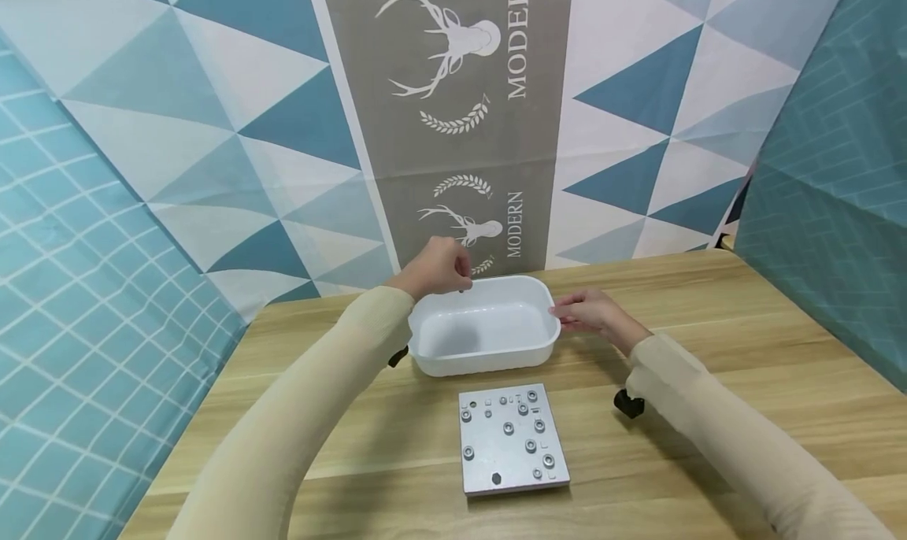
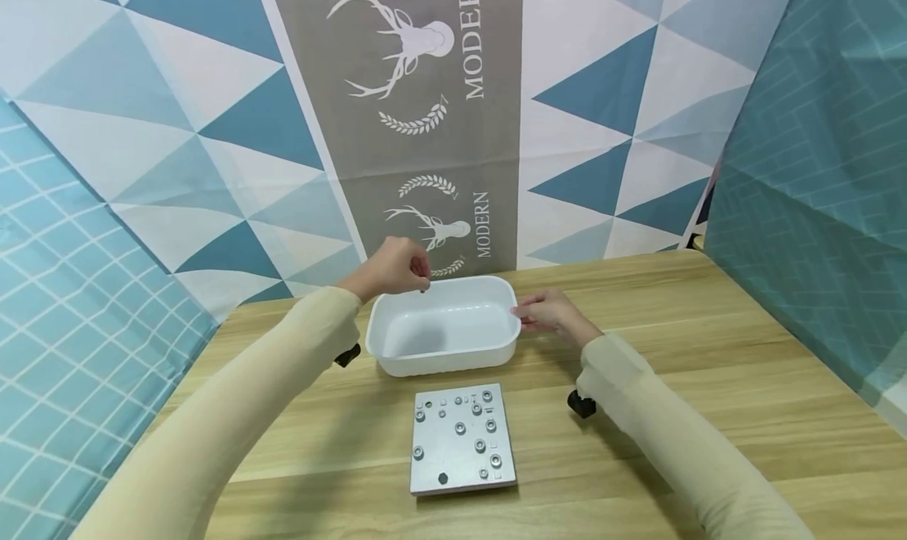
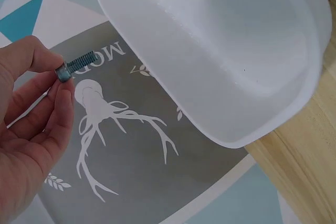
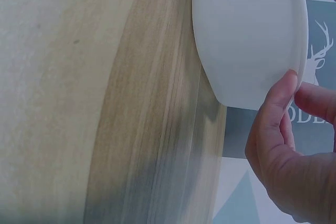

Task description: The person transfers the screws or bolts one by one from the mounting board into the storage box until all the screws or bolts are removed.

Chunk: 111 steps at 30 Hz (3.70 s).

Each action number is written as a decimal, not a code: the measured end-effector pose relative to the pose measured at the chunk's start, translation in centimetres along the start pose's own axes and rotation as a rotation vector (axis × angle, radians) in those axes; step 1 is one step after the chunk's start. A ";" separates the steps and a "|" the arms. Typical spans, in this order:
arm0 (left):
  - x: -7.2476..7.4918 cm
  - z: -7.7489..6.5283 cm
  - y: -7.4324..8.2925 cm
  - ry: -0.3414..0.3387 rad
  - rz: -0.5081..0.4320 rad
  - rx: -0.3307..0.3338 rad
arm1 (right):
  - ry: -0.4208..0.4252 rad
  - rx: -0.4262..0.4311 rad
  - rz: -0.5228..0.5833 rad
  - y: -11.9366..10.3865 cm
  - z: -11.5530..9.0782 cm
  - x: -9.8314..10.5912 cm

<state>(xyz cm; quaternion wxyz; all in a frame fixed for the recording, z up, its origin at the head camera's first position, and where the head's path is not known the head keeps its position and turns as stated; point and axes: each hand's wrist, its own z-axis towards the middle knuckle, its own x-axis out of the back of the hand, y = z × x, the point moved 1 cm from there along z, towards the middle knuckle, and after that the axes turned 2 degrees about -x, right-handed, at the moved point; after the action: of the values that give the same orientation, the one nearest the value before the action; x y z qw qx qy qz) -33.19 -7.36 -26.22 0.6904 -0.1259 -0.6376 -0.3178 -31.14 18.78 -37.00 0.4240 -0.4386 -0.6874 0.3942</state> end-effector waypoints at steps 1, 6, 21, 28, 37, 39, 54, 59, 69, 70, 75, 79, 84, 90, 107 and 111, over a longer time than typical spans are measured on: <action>0.0 0.2 0.0 -0.004 -0.004 0.003 | 0.006 -0.002 -0.004 0.0 0.0 0.0; -0.4 0.8 -0.6 -0.020 -0.040 0.026 | 0.015 0.000 -0.012 0.0 0.0 0.0; -3.1 2.3 -2.5 -0.105 -0.141 0.118 | 0.036 -0.032 0.012 0.7 0.4 -0.1; -3.9 3.1 -3.2 -0.098 -0.157 0.142 | 0.041 -0.037 0.005 0.3 0.4 0.0; -5.9 3.7 -4.1 -0.164 -0.109 0.159 | 0.034 -0.031 0.009 0.4 0.5 0.0; -6.1 3.9 -4.1 -0.188 -0.081 0.153 | 0.036 -0.033 0.004 0.3 0.6 -0.1; -6.7 3.8 -2.7 -0.325 0.047 0.210 | 0.059 -0.036 -0.005 0.7 0.7 0.1; -6.0 3.1 -2.2 -0.328 0.033 0.203 | 0.061 -0.024 -0.024 0.6 0.6 0.0; -4.4 2.0 -1.4 -0.272 -0.031 0.135 | 0.075 -0.021 -0.024 0.6 0.5 -0.2; -4.3 1.8 -1.4 -0.266 -0.034 0.123 | 0.074 -0.026 -0.023 0.6 0.5 -0.3; -3.9 0.5 -0.8 -0.234 -0.061 0.043 | 0.061 -0.023 -0.001 0.8 0.3 -0.6; -3.2 -0.7 0.1 -0.201 -0.090 -0.009 | 0.047 -0.003 0.022 0.7 0.1 -0.6; -2.4 -2.4 0.5 -0.161 -0.105 -0.046 | 0.034 0.003 0.026 0.4 -0.2 -0.5; -2.5 -4.0 0.7 -0.176 -0.146 -0.093 | 0.039 0.000 0.030 0.4 -0.3 -0.5; -4.2 -7.5 4.1 -0.240 -0.248 -0.236 | 0.063 -0.007 0.038 0.4 -0.3 -0.5; -4.6 -8.1 4.8 -0.249 -0.260 -0.253 | 0.059 -0.003 0.056 0.6 -0.3 -0.5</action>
<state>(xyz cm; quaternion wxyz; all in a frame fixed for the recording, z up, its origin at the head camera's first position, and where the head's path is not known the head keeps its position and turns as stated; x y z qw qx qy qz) -23.74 -7.08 -30.74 0.5381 -0.1665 -0.6840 -0.4636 -30.62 18.57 -37.54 0.4321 -0.4697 -0.6627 0.3917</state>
